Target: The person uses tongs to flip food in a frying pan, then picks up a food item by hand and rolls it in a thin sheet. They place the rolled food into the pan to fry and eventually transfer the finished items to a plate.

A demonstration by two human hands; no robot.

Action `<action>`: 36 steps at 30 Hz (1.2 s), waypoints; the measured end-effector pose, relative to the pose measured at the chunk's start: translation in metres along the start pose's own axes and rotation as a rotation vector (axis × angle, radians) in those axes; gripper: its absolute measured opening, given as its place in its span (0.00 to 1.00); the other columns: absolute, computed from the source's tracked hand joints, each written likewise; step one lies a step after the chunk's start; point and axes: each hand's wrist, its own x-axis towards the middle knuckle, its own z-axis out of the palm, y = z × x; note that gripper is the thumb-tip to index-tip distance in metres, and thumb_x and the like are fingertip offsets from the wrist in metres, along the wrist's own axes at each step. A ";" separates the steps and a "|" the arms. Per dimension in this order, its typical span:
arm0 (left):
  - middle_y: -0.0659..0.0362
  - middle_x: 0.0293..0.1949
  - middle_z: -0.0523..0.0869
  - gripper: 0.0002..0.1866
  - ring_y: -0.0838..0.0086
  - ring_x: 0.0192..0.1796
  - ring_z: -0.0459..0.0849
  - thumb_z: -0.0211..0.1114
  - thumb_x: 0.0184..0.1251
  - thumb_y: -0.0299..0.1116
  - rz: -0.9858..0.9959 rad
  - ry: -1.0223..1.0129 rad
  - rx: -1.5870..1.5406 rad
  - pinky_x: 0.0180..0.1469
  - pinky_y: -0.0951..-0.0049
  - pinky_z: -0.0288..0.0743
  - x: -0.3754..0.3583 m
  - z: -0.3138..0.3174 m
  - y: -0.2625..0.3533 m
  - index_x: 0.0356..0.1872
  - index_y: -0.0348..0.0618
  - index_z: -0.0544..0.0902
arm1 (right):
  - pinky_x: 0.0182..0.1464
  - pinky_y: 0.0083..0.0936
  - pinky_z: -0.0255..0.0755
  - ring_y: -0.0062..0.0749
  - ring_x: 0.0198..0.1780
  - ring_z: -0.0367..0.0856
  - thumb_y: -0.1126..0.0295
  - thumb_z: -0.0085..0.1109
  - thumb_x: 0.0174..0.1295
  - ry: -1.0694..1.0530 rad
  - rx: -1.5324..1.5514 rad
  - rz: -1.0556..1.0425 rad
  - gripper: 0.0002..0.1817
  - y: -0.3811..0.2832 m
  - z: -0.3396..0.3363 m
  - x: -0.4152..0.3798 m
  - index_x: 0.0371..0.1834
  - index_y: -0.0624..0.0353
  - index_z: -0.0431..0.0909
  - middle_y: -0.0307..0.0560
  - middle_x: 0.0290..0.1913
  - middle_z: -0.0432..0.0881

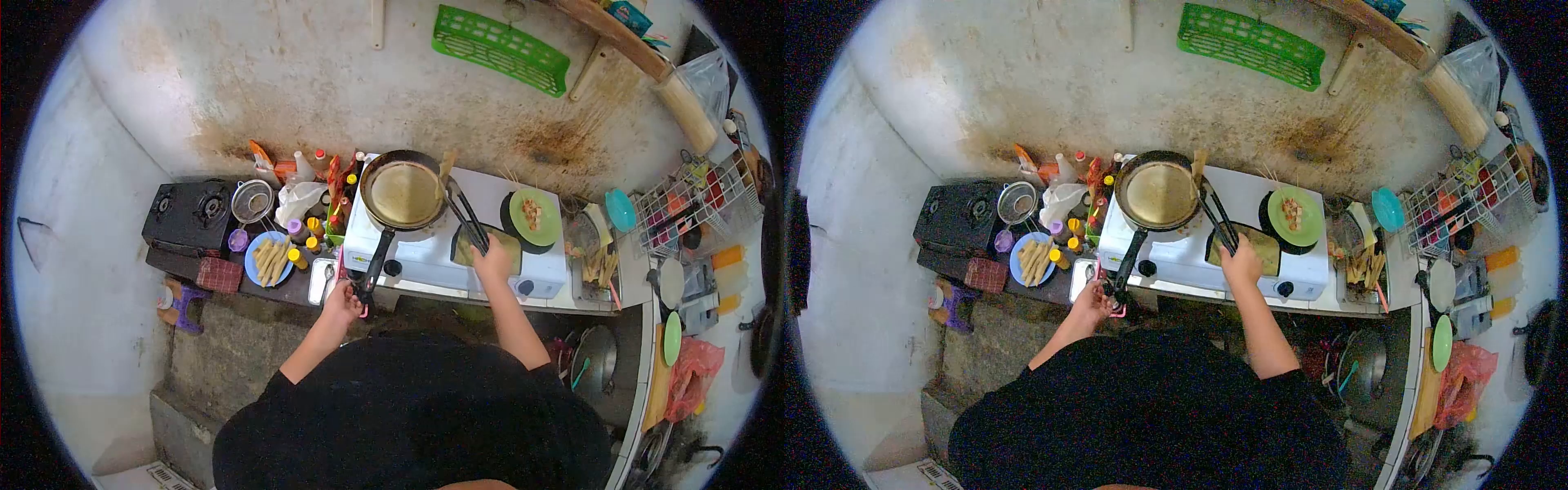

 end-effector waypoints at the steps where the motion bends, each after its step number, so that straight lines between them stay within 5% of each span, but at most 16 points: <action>1: 0.70 0.15 0.69 0.09 0.79 0.21 0.63 0.60 0.50 0.36 0.000 -0.023 0.001 0.27 0.76 0.58 0.001 -0.001 0.000 0.17 0.53 0.70 | 0.41 0.38 0.69 0.48 0.40 0.76 0.57 0.58 0.46 0.002 -0.007 0.007 0.25 0.001 0.000 0.000 0.48 0.54 0.70 0.53 0.39 0.77; 27: 0.70 0.13 0.67 0.14 0.79 0.20 0.64 0.59 0.51 0.37 0.014 -0.039 0.021 0.27 0.76 0.59 0.002 0.001 0.000 0.11 0.52 0.68 | 0.40 0.38 0.69 0.46 0.40 0.77 0.55 0.60 0.44 -0.022 0.022 0.089 0.25 -0.006 -0.010 0.006 0.46 0.52 0.72 0.51 0.37 0.79; 36: 0.69 0.13 0.66 0.14 0.79 0.20 0.65 0.60 0.50 0.37 0.012 -0.071 0.018 0.27 0.76 0.60 0.001 0.002 -0.001 0.11 0.51 0.68 | 0.39 0.32 0.70 0.44 0.37 0.78 0.61 0.62 0.43 0.038 0.102 0.053 0.24 -0.010 -0.017 0.004 0.44 0.58 0.73 0.53 0.34 0.79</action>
